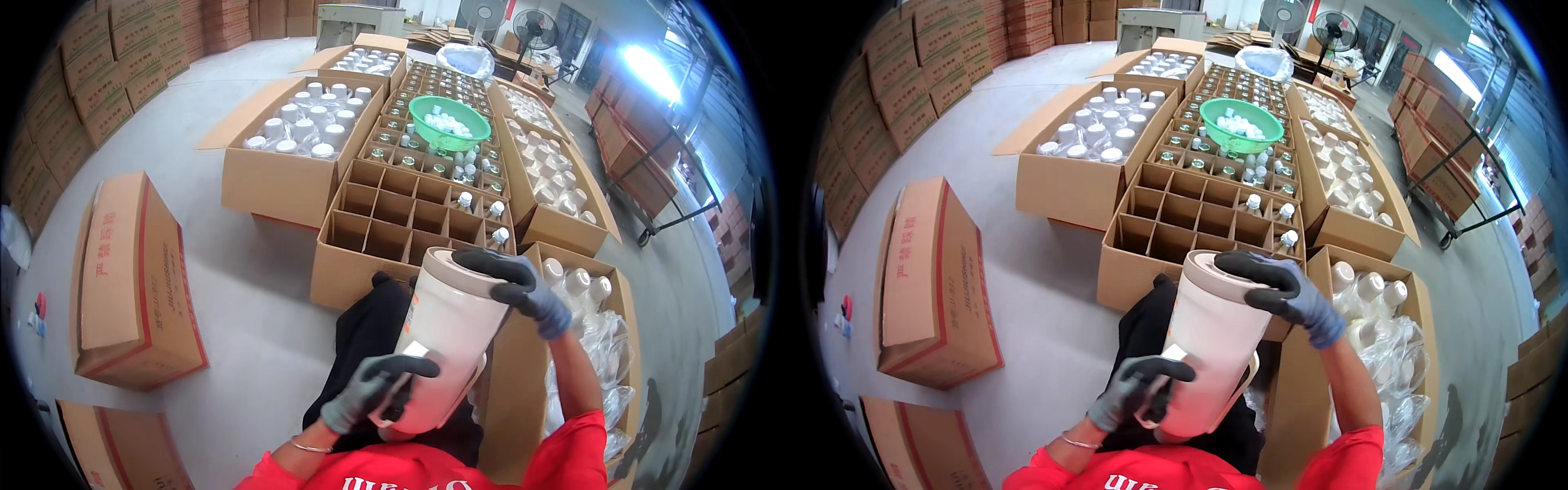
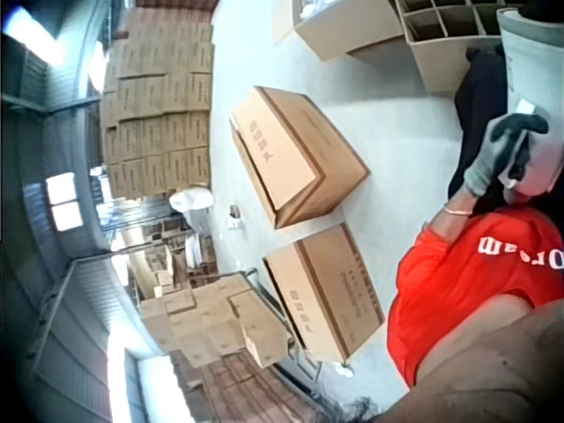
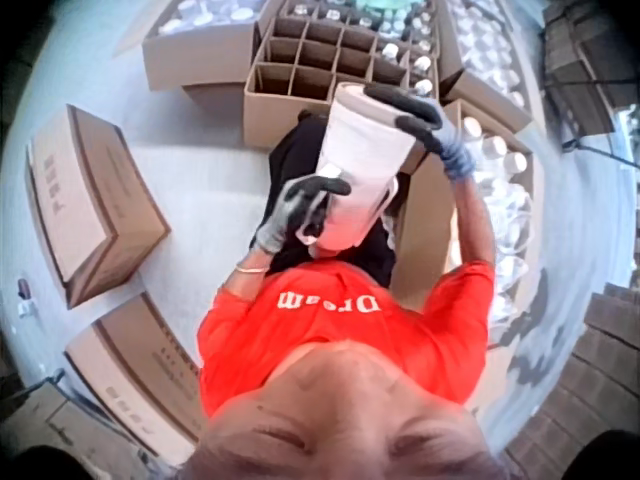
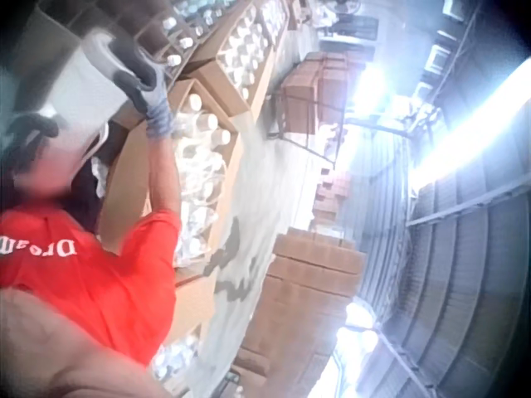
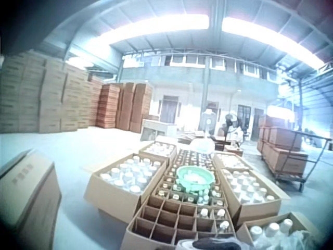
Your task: The person sits on the floor in a warehouse and repeatedly assembles white kitchen appliances. They place a lid on the appliance body, wrap the unit in a clear plastic bag, and place it into a cardboard box. The process is repeated for multiple units throughout the video.
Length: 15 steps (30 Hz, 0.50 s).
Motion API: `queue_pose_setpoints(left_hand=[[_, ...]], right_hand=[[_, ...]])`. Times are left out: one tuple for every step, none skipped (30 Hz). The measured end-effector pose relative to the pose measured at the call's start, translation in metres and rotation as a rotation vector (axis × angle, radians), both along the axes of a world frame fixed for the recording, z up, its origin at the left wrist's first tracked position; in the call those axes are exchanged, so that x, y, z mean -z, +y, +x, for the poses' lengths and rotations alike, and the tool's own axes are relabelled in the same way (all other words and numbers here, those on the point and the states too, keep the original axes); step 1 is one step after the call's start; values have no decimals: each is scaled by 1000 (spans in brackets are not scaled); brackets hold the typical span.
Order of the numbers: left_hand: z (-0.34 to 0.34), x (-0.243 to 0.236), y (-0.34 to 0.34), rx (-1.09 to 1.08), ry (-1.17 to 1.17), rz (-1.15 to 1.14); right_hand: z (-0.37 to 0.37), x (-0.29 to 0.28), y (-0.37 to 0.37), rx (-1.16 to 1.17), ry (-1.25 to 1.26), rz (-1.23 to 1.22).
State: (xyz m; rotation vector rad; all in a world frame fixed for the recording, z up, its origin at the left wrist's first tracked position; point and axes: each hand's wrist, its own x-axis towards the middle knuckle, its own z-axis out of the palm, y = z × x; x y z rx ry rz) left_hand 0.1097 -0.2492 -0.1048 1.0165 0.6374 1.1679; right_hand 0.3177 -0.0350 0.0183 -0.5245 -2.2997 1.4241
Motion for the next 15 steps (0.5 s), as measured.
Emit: queue_pose_setpoints(left_hand=[[16, 17, 6, 9, -36, -21], [49, -6, 8, -140, 75, 108], [76, 0, 14, -190, 555, 202], [95, -7, 15, -286, 606, 303], [104, -15, 18, -409, 658, 415], [98, -17, 20, -358, 559, 384], [85, -17, 20, -298, 462, 353], [61, -24, 17, -133, 270, 224], [35, -29, 11, -5, 96, 68], [8, -20, 4, 47, -9, -25], [-7, -13, 7, 103, -114, -112], [-3, -10, 8, 68, -101, -97], [3, -11, 6, 18, -88, -90], [12, -13, 10, -14, -74, -84], [40, -11, 13, -48, -8, -111]], right_hand=[[-7, 9, -2, 39, 37, 81], [-19, 18, 1, 162, -158, 237], [-24, 27, -1, 294, -369, 381], [-24, 41, 4, 352, -376, 441], [-29, 34, 2, 352, -378, 437], [-32, 23, -5, 353, -381, 432], [-32, 13, -11, 362, -383, 423], [-24, 6, -13, 344, -365, 524], [-20, -6, -15, 258, -329, 421], [-10, -6, -9, 152, -127, 415], [-2, -2, -2, 48, 74, 412], [3, 8, -11, 55, 152, 278], [0, 14, -15, 154, 62, 307], [-2, 20, -18, 270, -33, 334], [-5, 26, -19, 385, -128, 361]])
